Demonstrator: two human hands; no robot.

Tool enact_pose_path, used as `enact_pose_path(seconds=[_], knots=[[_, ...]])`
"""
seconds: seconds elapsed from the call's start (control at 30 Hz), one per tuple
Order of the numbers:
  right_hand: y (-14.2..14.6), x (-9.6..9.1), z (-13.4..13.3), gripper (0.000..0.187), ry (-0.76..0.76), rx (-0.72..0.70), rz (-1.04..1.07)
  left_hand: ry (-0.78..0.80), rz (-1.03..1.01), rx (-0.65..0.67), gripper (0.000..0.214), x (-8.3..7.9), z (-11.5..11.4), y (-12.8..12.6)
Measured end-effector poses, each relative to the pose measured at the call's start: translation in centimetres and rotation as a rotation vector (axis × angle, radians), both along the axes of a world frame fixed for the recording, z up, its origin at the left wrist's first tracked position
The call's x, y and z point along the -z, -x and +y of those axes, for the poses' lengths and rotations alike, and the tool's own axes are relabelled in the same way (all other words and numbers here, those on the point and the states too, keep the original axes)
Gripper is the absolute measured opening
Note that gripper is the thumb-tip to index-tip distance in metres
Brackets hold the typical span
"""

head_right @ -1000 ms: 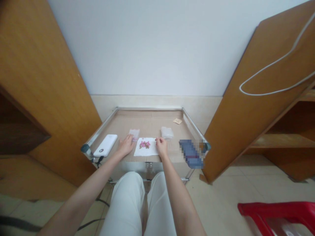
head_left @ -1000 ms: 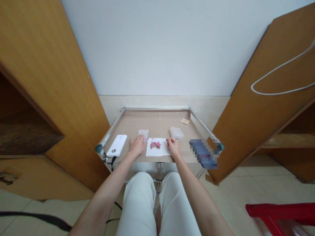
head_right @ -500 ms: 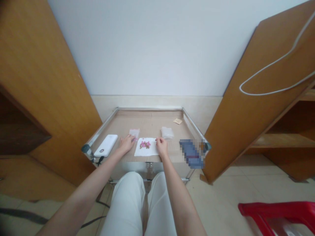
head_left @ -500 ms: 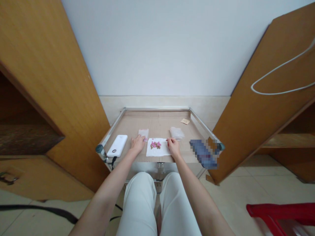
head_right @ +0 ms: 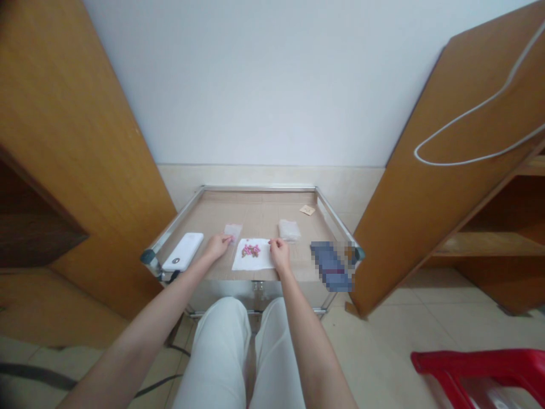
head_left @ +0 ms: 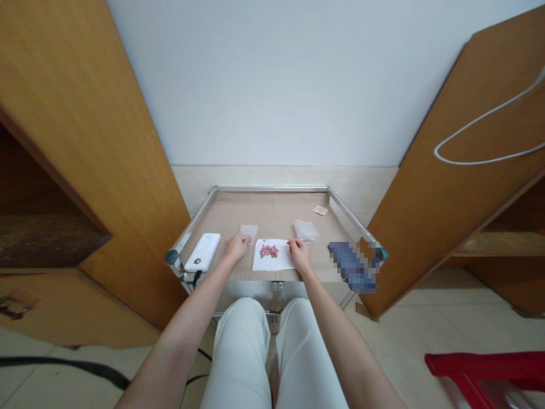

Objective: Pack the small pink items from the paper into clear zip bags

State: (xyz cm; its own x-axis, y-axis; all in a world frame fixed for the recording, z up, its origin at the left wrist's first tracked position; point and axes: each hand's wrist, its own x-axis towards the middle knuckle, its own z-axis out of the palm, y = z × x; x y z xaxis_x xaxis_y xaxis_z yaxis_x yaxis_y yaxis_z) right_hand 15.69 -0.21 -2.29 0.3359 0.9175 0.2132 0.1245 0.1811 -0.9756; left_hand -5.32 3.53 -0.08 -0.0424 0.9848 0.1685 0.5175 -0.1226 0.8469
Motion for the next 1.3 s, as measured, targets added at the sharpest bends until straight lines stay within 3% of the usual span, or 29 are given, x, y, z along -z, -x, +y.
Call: enact_pose_path(seconds=[0.1, 0.23, 0.43, 0.6, 0.77, 1.03, 1.3], knots=[[0.0, 0.0, 0.0, 0.024, -0.004, 0.003, -0.009, -0.05, -0.085, -0.018, 0.013, 0.1, 0.4, 0.2], [0.0, -0.1, -0.1, 0.023, -0.002, 0.001, -0.016, -0.059, -0.441, -0.083, 0.014, -0.8, 0.4, 0.2], [0.0, -0.1, -0.1, 0.023, 0.0, 0.007, -0.026, 0.074, -1.036, -0.165, 0.007, -2.8, -1.2, 0.3], [0.0, -0.1, -0.2, 0.025, -0.001, 0.003, -0.034, 0.255, -1.327, -0.128, 0.013, -2.5, -2.4, 0.1], [0.1, -0.2, -0.2, 0.026, 0.009, 0.0, -0.04, 0.291, -1.352, -0.022, 0.012, -1.0, -3.5, -0.5], [0.2, -0.1, -0.3, 0.027, -0.013, 0.005, -0.067, 0.253, -1.307, 0.131, 0.034, 0.2, -4.1, -0.2], [1.7, -1.8, -0.5, 0.028, -0.064, -0.057, -0.035, 0.251, -1.294, 0.134, 0.036, 0.7, -4.0, 0.1]])
